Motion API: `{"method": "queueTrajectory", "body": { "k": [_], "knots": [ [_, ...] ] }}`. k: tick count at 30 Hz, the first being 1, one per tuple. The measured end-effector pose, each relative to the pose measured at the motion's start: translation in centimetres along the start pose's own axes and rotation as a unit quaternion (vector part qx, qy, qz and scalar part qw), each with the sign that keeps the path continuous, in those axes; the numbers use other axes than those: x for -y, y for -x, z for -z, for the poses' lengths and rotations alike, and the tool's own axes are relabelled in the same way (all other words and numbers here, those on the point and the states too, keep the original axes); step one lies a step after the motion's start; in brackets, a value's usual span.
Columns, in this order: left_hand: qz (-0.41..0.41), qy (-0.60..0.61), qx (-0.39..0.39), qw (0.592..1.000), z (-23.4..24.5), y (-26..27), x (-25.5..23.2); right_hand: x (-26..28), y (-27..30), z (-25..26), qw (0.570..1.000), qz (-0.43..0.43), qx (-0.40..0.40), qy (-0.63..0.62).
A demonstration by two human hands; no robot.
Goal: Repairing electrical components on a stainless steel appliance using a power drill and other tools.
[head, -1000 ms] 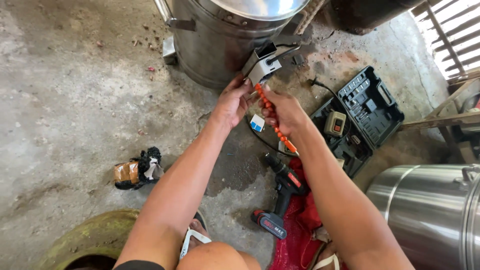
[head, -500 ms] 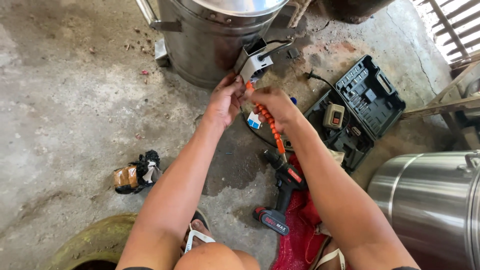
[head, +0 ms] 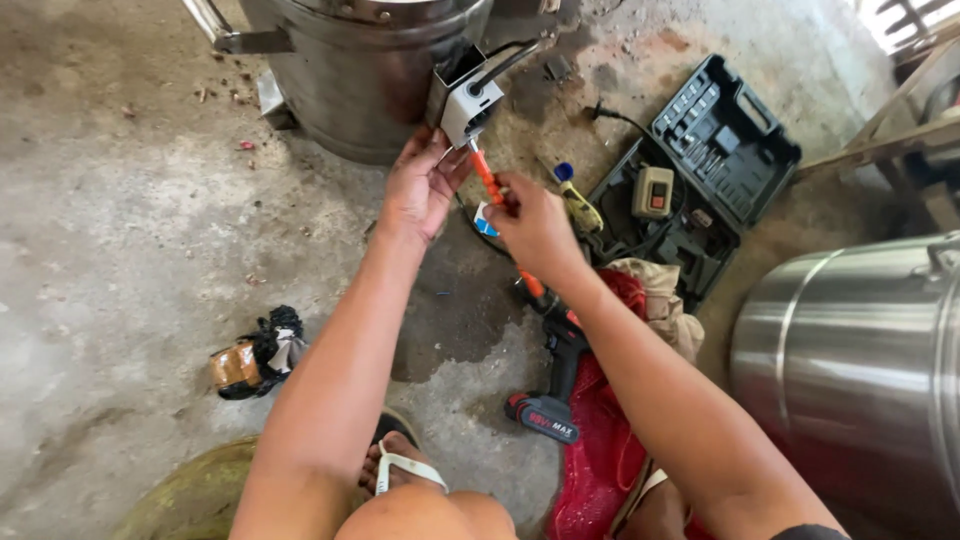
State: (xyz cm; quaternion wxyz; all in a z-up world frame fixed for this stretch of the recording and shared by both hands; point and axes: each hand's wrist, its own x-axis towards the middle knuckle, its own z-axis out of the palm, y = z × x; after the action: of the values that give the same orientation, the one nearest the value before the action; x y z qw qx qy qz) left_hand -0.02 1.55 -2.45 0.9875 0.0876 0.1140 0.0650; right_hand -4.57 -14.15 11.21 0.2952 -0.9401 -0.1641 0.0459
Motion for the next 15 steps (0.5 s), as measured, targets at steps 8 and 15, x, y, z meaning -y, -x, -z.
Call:
{"method": "queueTrajectory", "body": {
  "k": [8,15],
  "knots": [
    [0.001,-0.017,0.0,1.0,-2.1,1.9,-0.6,-4.2,1.3,2.8,0.92,-0.216,0.073,-0.319],
    [0.016,-0.083,-0.004,0.996,-1.7,1.7,-0.7,-8.2,3.0,0.9,0.89,-0.239,0.081,-0.379]
  ]
}}
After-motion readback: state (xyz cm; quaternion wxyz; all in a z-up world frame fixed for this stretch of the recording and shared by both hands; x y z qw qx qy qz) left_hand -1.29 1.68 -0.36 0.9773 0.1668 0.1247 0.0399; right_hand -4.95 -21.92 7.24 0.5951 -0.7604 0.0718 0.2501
